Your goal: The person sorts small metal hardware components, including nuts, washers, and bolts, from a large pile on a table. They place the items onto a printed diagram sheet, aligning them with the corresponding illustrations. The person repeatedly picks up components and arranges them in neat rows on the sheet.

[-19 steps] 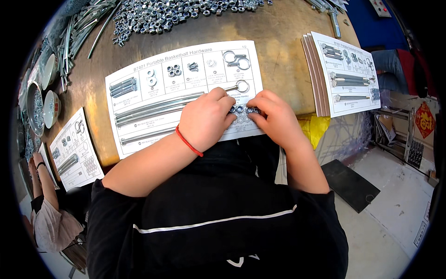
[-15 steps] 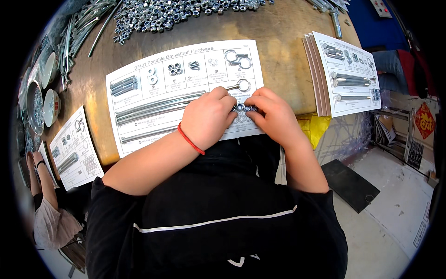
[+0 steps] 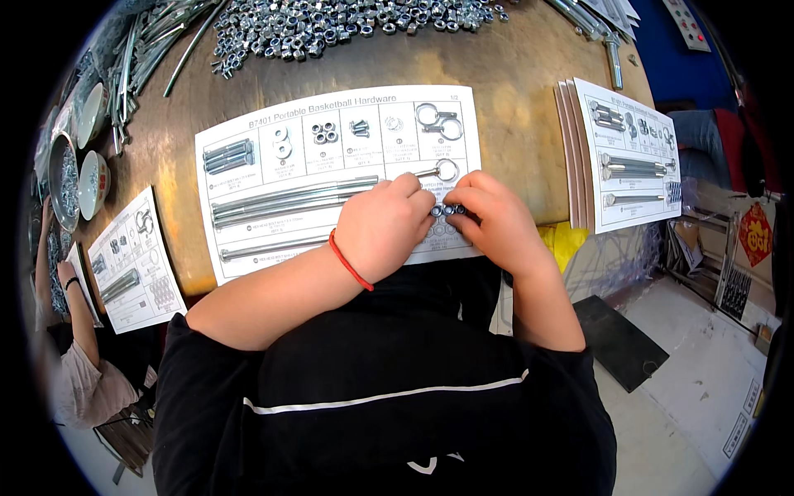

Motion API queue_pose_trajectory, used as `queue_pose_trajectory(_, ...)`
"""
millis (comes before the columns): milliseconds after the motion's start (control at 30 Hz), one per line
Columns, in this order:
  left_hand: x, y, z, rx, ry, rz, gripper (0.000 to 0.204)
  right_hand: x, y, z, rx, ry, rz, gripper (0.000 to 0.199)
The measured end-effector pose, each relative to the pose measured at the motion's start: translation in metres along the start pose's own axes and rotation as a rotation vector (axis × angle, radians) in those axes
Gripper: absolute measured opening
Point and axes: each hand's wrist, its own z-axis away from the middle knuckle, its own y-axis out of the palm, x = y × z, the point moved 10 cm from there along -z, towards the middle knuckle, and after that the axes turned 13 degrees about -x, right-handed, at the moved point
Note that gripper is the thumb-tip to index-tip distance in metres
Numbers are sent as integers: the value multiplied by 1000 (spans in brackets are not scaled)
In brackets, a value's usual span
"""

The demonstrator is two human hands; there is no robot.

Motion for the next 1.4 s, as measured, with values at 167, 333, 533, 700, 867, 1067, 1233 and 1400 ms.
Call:
queue_pose_trajectory(167, -6, -28, -9, -11, 3, 41, 25, -3, -17, -13, -21, 79, -68, 28)
queue_pose_trajectory(333, 90, -67, -92, -241, -178, -108, 41, -28, -59, -91, -235, 232, 191, 35)
queue_pose_trajectory(533, 115, -31, -175, -249, -291, -174, 40, -75, -22, -206, -381, 98, 272, 39)
queue_pose_trajectory(700, 115, -20, -168, -36, -278, -91, 25, -59, -11, -190, -344, 46, 98, 23)
queue_pose_trajectory(867, 122, -29, -155, -67, -288, 7, 21, -61, -8, -181, -228, 124, 70, 19)
queue_pose_trajectory(1067, 129, -37, -156, -69, -343, 4, 24, -56, -22, -182, -331, 100, 186, 21)
queue_pose_trajectory(1233, 125, -45, -159, -237, -236, -122, 23, -44, -6, -192, -257, -57, 142, 17)
queue_pose_trajectory(1400, 117, -27, -170, -74, -310, -91, 30, -70, -13, -202, -263, 173, 184, 19)
